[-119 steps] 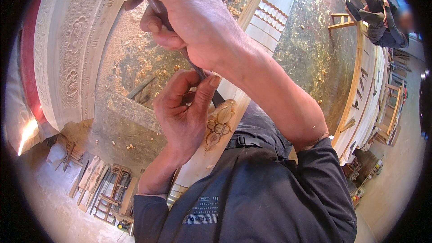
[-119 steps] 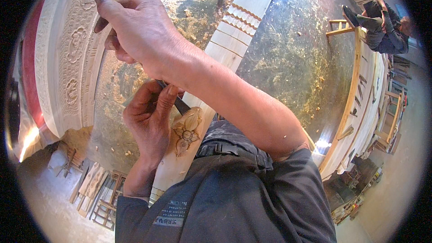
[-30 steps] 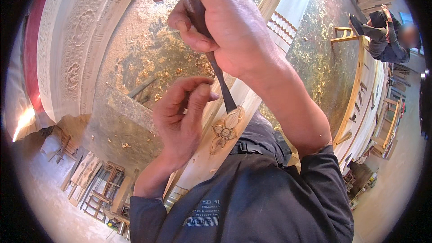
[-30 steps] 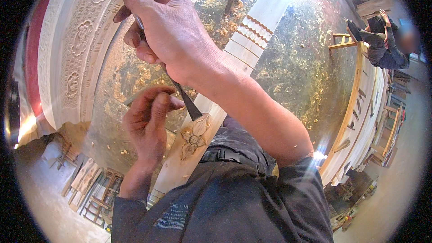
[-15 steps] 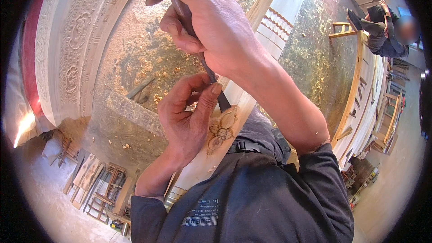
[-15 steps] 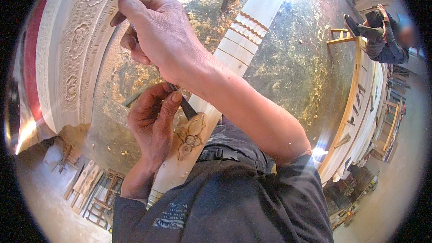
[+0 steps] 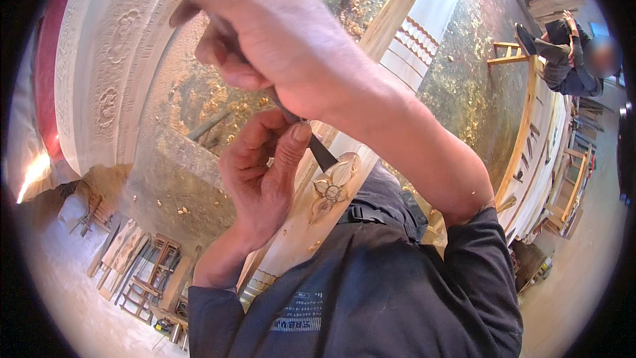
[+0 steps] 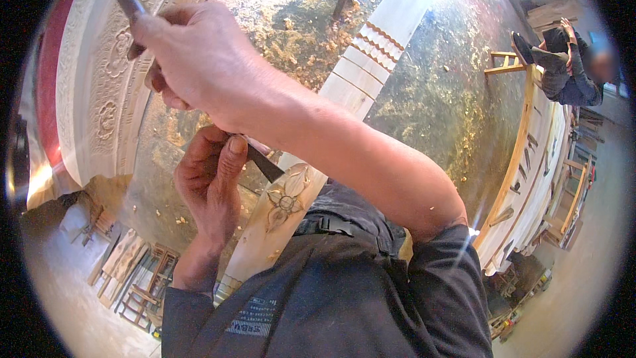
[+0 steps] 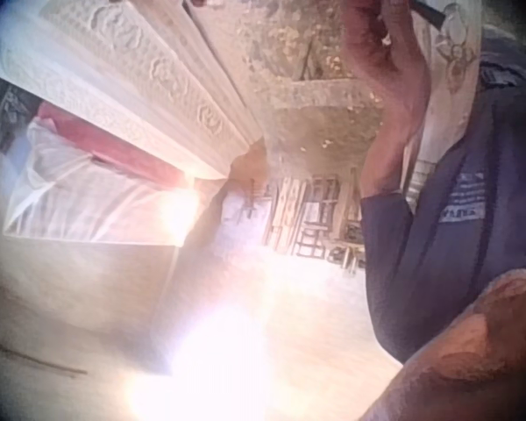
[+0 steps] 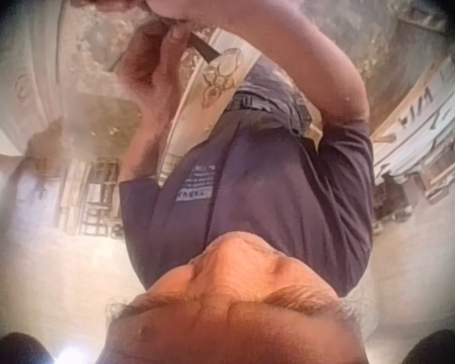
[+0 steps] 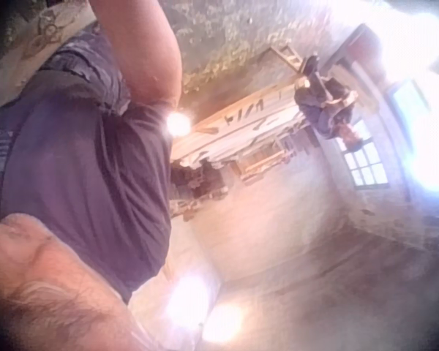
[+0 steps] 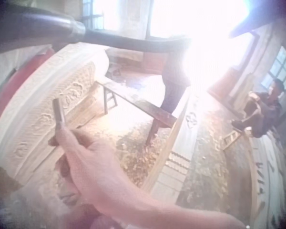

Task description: The person carves decorative details into a wooden board using a chisel and a mallet. They carefully remove wood shavings from an ornate floral design and carved borders on the piece.

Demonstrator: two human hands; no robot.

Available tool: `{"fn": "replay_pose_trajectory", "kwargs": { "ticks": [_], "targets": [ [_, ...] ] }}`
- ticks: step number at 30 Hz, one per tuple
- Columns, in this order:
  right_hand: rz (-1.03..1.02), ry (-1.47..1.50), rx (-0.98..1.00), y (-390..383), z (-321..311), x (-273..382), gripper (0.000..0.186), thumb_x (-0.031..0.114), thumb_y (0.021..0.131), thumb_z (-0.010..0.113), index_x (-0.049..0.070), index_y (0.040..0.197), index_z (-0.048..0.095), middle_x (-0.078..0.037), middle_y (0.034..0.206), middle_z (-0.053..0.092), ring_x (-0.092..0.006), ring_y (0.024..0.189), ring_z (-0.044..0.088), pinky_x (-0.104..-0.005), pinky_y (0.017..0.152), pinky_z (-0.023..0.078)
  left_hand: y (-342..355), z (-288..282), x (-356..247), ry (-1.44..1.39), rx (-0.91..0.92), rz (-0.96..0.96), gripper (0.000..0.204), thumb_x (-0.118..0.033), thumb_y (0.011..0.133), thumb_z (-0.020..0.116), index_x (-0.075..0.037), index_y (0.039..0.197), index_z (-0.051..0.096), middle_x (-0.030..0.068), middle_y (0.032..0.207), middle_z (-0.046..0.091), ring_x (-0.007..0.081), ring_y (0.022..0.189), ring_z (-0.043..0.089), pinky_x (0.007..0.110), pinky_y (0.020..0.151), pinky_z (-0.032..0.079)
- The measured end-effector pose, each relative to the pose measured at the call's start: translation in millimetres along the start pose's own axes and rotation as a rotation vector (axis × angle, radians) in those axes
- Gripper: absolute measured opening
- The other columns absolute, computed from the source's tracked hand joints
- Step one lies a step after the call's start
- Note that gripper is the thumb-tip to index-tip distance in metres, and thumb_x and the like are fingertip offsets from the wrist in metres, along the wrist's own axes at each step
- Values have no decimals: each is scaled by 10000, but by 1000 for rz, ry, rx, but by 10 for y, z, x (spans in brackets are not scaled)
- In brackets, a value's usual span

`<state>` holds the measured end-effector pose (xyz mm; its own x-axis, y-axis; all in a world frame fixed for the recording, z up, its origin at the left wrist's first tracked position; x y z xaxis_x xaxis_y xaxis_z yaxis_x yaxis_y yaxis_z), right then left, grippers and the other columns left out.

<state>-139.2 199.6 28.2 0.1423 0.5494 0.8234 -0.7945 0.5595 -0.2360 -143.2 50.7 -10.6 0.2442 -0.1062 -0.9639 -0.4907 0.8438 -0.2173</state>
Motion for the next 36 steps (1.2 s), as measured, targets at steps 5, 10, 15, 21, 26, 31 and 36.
{"fn": "replay_pose_trajectory", "kwargs": {
  "ticks": [5, 10, 15, 21, 26, 31, 36],
  "targets": [
    [62, -50, 3, -28, 65, -134, 428, 368, 1028, 601, -52, 977, 670, -50, 614, 537, -82, 453, 421, -267, 423, 306, -98, 18, 103, -30, -19, -4, 169, -39, 1024, 647, 50, 1167, 630, 26, 995, 678, 62, 878, 590, 224, 818, 513],
    [80, -74, -28, -15, -4, -192, 512, 474, 1017, 625, -35, 1009, 669, -25, 589, 526, -50, 436, 369, -253, 420, 251, -93, 37, 150, 15, 2, -9, 178, -42, 1029, 639, 54, 1178, 621, 34, 1009, 675, 66, 895, 586, 226, 811, 511],
    [38, -63, -61, -26, -30, -179, 501, 461, 1020, 624, -37, 994, 670, -25, 575, 518, -49, 424, 363, -251, 414, 244, -84, 50, 204, -18, -6, 9, 171, -42, 1036, 627, 56, 1176, 620, 34, 1011, 674, 67, 886, 580, 225, 795, 503],
    [27, -60, -72, -13, -49, -190, 473, 431, 1028, 617, -36, 983, 680, -28, 574, 521, -48, 424, 369, -249, 412, 243, -82, 58, 193, -6, -2, 14, 173, -47, 1039, 624, 55, 1178, 621, 30, 1009, 678, 62, 871, 580, 218, 778, 501],
    [29, -44, -85, -8, -61, -179, 448, 408, 1040, 602, -30, 991, 685, -28, 578, 524, -46, 428, 374, -247, 409, 244, -71, 64, 179, 2, -6, 24, 169, -48, 1036, 629, 55, 1170, 622, 30, 1005, 681, 61, 869, 582, 217, 768, 503],
    [12, -50, -80, -14, -64, -203, 445, 409, 1045, 601, -25, 1000, 688, -25, 578, 523, -43, 431, 377, -244, 409, 249, -79, 56, 198, 35, -20, 21, 157, -38, 1030, 636, 54, 1156, 622, 34, 1008, 682, 62, 883, 584, 217, 779, 503],
    [0, -45, -61, -54, -50, -152, 402, 340, 1025, 585, -47, 966, 675, -39, 577, 525, -75, 453, 429, -267, 422, 318, -82, 55, 173, 45, 0, 40, 149, -27, 1023, 643, 55, 1146, 624, 39, 1015, 681, 63, 914, 584, 216, 802, 499]
  ]
}}
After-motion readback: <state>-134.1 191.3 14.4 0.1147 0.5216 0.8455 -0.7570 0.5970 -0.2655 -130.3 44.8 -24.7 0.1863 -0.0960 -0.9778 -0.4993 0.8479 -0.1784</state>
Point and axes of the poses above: each hand's wrist, its own y-axis towards the middle knuckle, its own z-axis out of the palm, x = y × z, the point moved 4 cm from there along y, towards the middle knuckle
